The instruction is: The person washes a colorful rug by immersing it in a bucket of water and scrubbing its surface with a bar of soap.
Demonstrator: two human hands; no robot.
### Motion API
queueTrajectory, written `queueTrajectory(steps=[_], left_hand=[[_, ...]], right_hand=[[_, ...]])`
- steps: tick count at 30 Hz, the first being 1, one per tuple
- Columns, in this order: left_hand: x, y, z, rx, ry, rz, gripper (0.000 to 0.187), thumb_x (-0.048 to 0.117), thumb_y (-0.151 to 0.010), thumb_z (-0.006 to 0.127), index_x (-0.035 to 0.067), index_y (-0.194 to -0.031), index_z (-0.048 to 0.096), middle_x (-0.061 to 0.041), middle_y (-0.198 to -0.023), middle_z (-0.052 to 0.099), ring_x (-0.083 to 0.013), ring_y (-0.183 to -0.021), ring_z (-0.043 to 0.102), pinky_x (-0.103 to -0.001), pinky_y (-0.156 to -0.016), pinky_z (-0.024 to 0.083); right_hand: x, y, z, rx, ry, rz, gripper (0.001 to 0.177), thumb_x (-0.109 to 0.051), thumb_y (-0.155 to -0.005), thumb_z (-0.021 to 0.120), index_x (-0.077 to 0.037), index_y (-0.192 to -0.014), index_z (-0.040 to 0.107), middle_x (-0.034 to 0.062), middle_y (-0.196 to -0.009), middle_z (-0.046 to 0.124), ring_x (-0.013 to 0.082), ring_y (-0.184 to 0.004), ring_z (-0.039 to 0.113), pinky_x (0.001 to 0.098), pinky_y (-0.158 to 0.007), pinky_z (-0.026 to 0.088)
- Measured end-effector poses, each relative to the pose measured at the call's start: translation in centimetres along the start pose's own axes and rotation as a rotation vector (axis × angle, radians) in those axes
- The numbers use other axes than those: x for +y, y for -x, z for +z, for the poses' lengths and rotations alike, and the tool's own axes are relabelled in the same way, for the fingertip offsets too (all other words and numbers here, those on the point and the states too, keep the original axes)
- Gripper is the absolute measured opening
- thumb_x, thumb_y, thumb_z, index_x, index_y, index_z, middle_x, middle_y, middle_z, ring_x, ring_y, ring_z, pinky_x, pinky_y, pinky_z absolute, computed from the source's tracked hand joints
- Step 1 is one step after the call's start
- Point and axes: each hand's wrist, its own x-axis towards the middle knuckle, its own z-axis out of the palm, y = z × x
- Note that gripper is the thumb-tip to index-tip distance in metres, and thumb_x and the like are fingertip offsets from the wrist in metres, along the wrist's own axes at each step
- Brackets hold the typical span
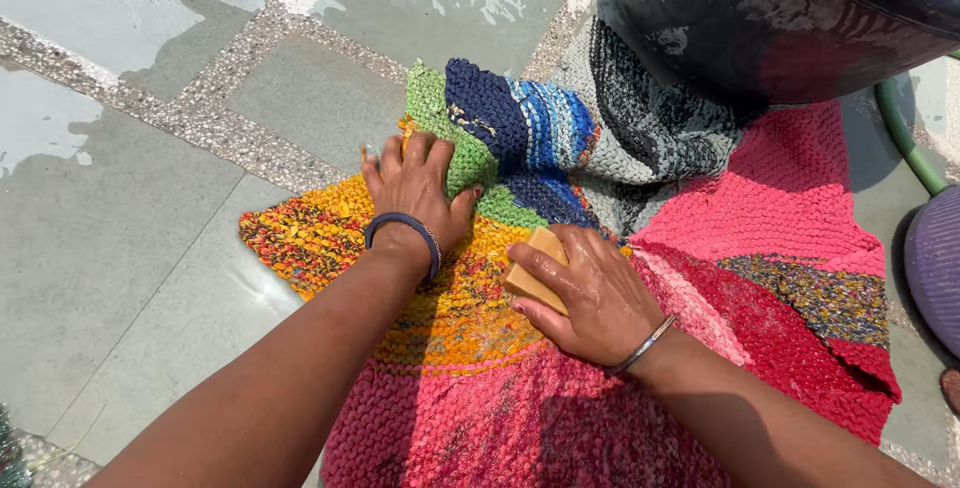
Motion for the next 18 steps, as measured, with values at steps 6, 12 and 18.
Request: queueTrajectory(steps=[6,12,18], left_hand=[[-2.6,3.1,-0.5,0.057,-0.116,0.255,0.056,0.008,-0.074,0.072,0.02,-0.127,0.061,-0.009,-0.12,0.058,-0.0348,-0.113,0.053,-0.051,-0.09,0.041],[-7.1,7.0,-4.6,0.204,-0.172,0.006,0.06,0.014,-0.081,0.074,0.022,-0.137,0.057,-0.012,-0.126,0.056,-0.034,-0.117,0.051,-0.054,-0.092,0.036],[-4.9,6.7,-5.0,0.309,-0.124,0.127,0.086,0.021,-0.075,0.073,0.02,-0.155,0.043,-0.024,-0.163,0.028,-0.0462,-0.149,0.023,-0.064,-0.111,0.02]], right_hand=[[2.3,-1.7,0.5,0.161,0.185,0.766,0.061,-0.035,-0.084,0.075,-0.019,-0.139,0.055,0.0269,-0.116,0.054,0.0469,-0.108,0.053,0.0565,-0.093,0.046],[-8.3,-1.9,3.2,0.034,-0.106,0.034,0.057,-0.035,-0.083,0.076,-0.02,-0.135,0.057,0.0261,-0.124,0.054,0.0435,-0.113,0.053,0.0558,-0.093,0.044],[-3.1,-2.8,3.5,0.076,-0.04,-0.029,0.057,-0.04,-0.088,0.074,-0.023,-0.139,0.056,0.0267,-0.128,0.055,0.0421,-0.11,0.057,0.054,-0.091,0.048]])
